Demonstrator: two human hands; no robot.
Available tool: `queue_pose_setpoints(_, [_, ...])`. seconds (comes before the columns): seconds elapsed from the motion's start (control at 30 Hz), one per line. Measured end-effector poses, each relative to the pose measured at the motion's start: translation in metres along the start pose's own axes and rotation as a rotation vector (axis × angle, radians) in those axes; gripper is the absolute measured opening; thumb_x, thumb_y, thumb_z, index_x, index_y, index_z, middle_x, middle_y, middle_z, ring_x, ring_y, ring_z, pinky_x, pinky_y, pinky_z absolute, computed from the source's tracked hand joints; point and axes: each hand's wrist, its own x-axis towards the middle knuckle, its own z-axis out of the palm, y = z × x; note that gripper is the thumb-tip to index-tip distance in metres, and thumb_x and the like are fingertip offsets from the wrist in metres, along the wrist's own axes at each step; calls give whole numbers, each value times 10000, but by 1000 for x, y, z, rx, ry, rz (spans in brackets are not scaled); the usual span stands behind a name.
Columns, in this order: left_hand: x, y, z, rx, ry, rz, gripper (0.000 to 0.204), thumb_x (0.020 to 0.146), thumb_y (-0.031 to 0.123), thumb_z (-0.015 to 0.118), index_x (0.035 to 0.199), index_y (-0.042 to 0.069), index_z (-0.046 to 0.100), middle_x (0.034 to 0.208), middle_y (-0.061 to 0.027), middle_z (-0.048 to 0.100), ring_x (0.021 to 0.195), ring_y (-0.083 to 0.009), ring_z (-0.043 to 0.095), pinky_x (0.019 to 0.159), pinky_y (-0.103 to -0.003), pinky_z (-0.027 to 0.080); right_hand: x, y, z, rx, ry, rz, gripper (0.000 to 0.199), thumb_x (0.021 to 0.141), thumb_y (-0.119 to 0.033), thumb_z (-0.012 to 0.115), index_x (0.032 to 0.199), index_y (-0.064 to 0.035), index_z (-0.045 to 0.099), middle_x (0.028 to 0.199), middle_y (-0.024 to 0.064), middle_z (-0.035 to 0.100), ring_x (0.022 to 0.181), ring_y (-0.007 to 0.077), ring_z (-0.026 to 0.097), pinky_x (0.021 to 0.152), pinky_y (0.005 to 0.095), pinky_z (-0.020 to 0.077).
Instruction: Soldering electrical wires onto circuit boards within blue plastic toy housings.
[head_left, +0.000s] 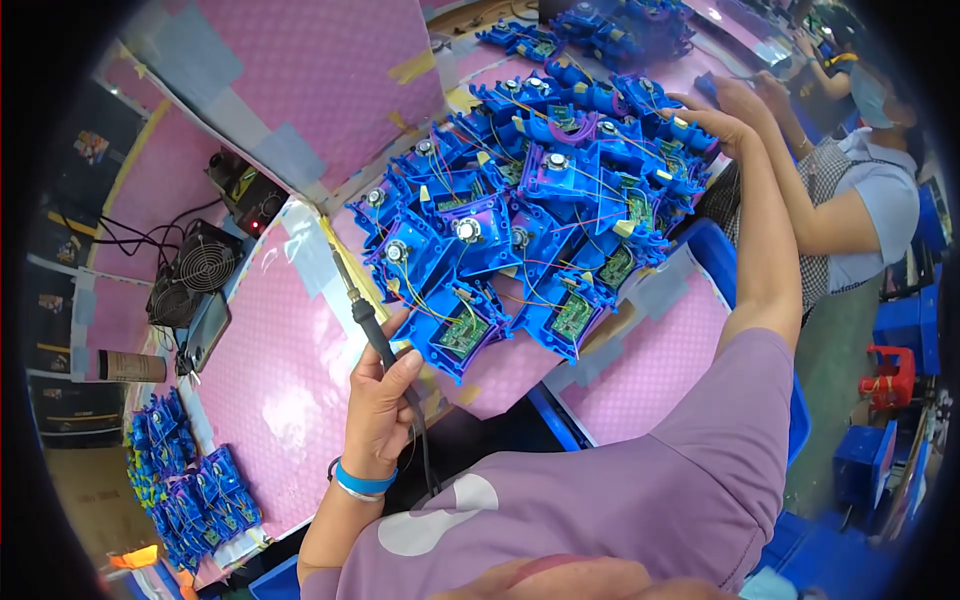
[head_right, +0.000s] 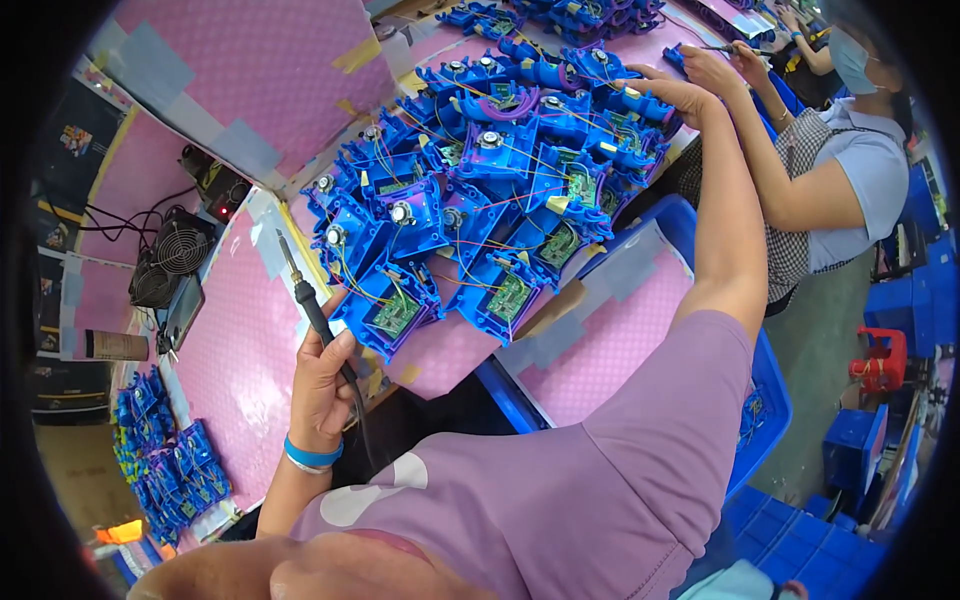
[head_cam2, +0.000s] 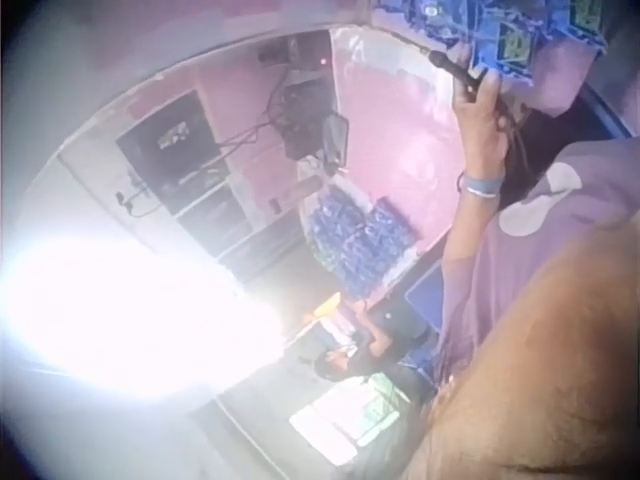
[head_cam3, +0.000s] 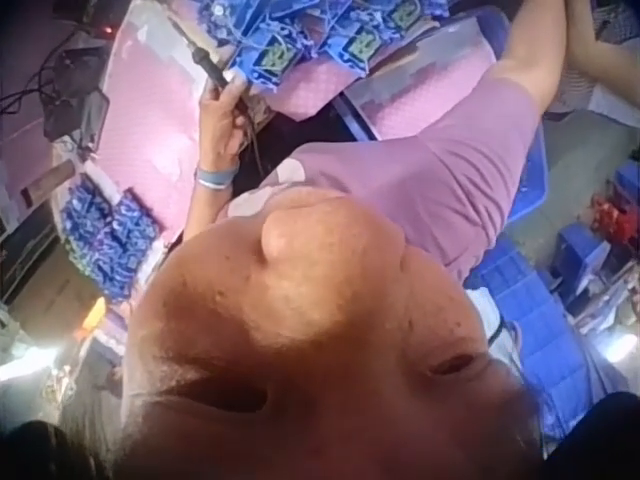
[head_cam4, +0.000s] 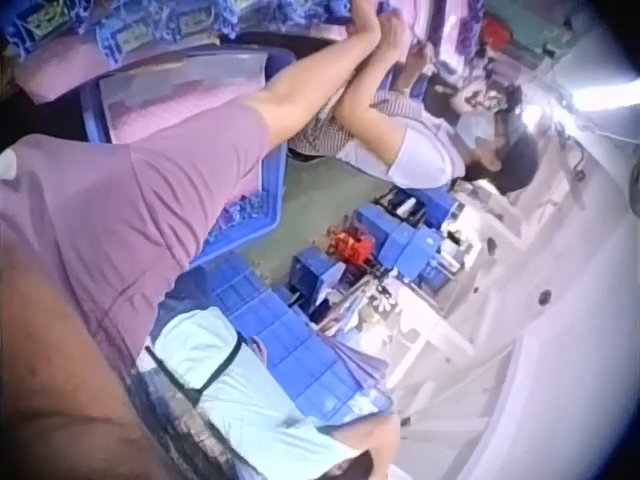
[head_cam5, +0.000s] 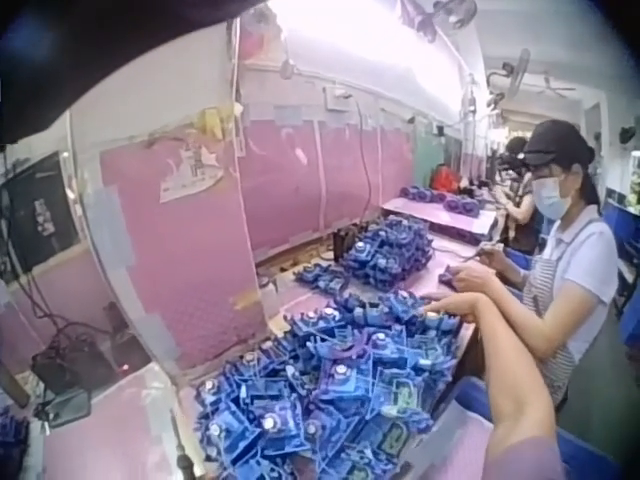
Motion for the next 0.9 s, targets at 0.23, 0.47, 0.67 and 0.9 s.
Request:
queue_pose_setpoints(0.23, [-1, 1, 10, 2, 51, 49, 565, 943, 99, 710, 1472, 106, 513, 784, 71, 559, 498, 24, 398, 386, -163, 236, -4, 34, -1, 116, -20, -63, 902, 856, -584, 743, 1558, -142, 391, 1497, 102, 513, 1342, 203, 513, 1067, 335, 438])
queue_pose_setpoints(0.47, [0, 0, -2, -38, 30, 50, 497, 964, 140, 700, 1431, 80, 542, 852, 55, 637, 523, 27, 440, 379, -152, 226, -29, 28, 19, 190, 17, -8, 727, 932, -457, 717, 1534, -144, 454, 1470, 78, 535, 1309, 108, 536, 997, 255, 486])
queue_pose_setpoints(0.67, [4, -1, -4, -14, 74, 114, 464, 966, 148, 706, 1396, 52, 561, 887, 55, 636, 554, 34, 440, 382, -153, 218, -29, 43, 24, 293, -92, -29, 616, 960, -471, 675, 1482, -176, 538, 1452, 15, 525, 1270, 110, 555, 989, 260, 494])
queue_pose_setpoints(0.9, [7, -3, -7, -52, 135, 128, 447, 949, 134, 721, 1364, 48, 580, 826, 56, 607, 558, 20, 461, 368, -134, 256, -28, 41, 41, 374, -68, -63, 564, 976, -362, 679, 1447, -91, 529, 1307, 82, 614, 1113, 87, 632, 861, 234, 526])
